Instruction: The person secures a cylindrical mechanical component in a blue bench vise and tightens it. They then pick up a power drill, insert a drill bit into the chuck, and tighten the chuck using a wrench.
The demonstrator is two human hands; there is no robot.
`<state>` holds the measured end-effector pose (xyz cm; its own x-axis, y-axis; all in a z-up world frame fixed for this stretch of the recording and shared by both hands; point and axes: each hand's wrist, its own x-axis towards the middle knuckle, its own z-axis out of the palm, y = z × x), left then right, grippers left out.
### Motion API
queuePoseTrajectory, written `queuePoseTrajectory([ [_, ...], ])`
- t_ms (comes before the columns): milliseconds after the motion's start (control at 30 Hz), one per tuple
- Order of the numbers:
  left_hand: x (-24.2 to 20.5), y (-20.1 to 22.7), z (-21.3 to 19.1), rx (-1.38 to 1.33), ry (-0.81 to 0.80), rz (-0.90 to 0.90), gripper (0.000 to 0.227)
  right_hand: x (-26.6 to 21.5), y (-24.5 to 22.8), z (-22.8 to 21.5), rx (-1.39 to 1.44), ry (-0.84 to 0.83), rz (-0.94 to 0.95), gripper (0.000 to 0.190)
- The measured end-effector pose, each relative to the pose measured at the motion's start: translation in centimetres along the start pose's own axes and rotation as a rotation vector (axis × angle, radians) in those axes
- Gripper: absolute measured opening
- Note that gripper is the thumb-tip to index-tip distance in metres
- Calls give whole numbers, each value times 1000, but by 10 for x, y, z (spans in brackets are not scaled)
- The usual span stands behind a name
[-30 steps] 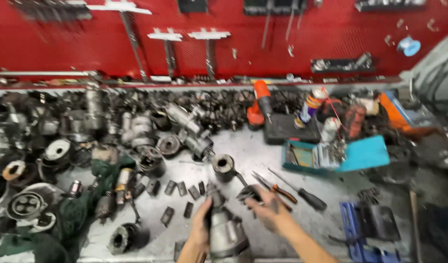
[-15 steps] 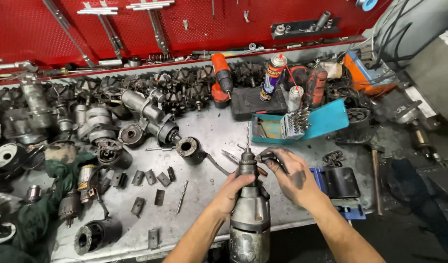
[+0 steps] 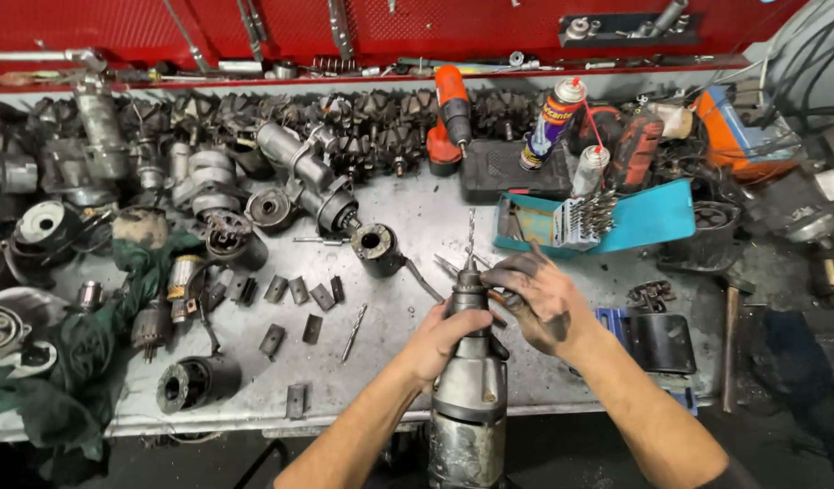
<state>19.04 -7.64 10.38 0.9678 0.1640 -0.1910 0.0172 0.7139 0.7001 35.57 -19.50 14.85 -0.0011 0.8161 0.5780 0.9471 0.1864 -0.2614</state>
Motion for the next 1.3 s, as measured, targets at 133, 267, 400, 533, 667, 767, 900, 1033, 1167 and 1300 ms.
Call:
queuePoseTrajectory([
  [133,-8,-4,11,44,113,29,39,-20,3,33,192,119,70,19],
  [267,-13,-10,11,259,264,48,28,-8,-32,35,257,210,423,30],
  [400,-21,-5,18,378,257,114,24,1,-52,28,228,222,779,41],
  [533,-16,6,20,376,285,75,26,24,-44,3,315,207,941,40],
  [667,-11,9,22,288,173,83,29,37,-40,-42,301,-59,836,42],
  [767,-12,4,22,246,156,58,33,53,-55,-59,200,-198,884,40],
  [900,-10,8,28,137,136,35,41,42,-65,-56,140,-125,992,39],
  [1033,-6,1,15,153,112,43,45,17,-57,-44,-87,181,626,37],
  [1167,-13,9,11,55,99,34,43,-61,5,6,517,179,1250,48],
  [1300,-15,4,1,124,170,104,38,-144,3,97,1069,-110,1613,61],
])
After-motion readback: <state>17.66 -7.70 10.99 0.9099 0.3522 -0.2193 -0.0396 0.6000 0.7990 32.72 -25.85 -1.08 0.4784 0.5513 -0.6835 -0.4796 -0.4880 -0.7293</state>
